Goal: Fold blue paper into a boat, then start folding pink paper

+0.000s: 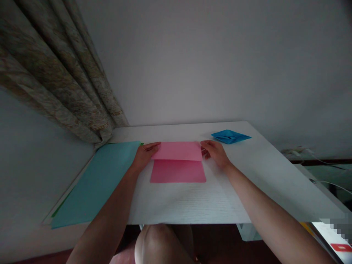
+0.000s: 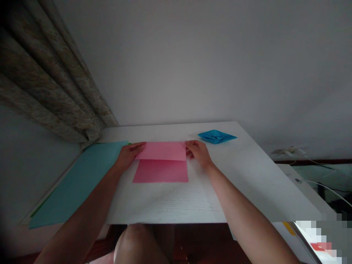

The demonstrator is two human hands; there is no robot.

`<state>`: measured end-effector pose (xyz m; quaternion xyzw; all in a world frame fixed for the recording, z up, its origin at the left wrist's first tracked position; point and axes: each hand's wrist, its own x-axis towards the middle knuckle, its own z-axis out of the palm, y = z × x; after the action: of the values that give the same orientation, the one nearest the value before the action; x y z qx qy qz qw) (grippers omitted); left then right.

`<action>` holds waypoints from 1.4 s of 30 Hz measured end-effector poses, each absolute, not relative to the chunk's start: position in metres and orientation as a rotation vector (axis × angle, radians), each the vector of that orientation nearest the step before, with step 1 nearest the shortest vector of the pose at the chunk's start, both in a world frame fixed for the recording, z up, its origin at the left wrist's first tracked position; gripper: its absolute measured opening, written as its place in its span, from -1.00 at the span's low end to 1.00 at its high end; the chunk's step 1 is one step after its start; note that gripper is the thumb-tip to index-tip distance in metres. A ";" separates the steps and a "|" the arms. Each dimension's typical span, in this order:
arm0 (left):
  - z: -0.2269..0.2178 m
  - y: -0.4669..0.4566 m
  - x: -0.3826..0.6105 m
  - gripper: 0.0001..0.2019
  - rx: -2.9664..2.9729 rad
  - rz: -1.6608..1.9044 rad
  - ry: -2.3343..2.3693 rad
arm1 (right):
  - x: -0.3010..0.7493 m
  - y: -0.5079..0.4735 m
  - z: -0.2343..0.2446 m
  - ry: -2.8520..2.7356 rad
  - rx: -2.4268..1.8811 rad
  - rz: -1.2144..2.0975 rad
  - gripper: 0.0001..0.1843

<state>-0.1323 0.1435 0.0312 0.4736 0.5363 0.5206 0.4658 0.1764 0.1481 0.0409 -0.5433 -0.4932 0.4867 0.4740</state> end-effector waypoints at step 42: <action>0.025 0.145 -0.138 -0.71 0.947 1.046 1.250 | 0.175 0.133 0.041 -1.519 -1.327 1.272 -0.58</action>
<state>-0.1377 0.1448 0.0250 0.4064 0.5366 0.4489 0.5876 0.1746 0.1335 0.0411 -0.5171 -0.5919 0.4956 0.3696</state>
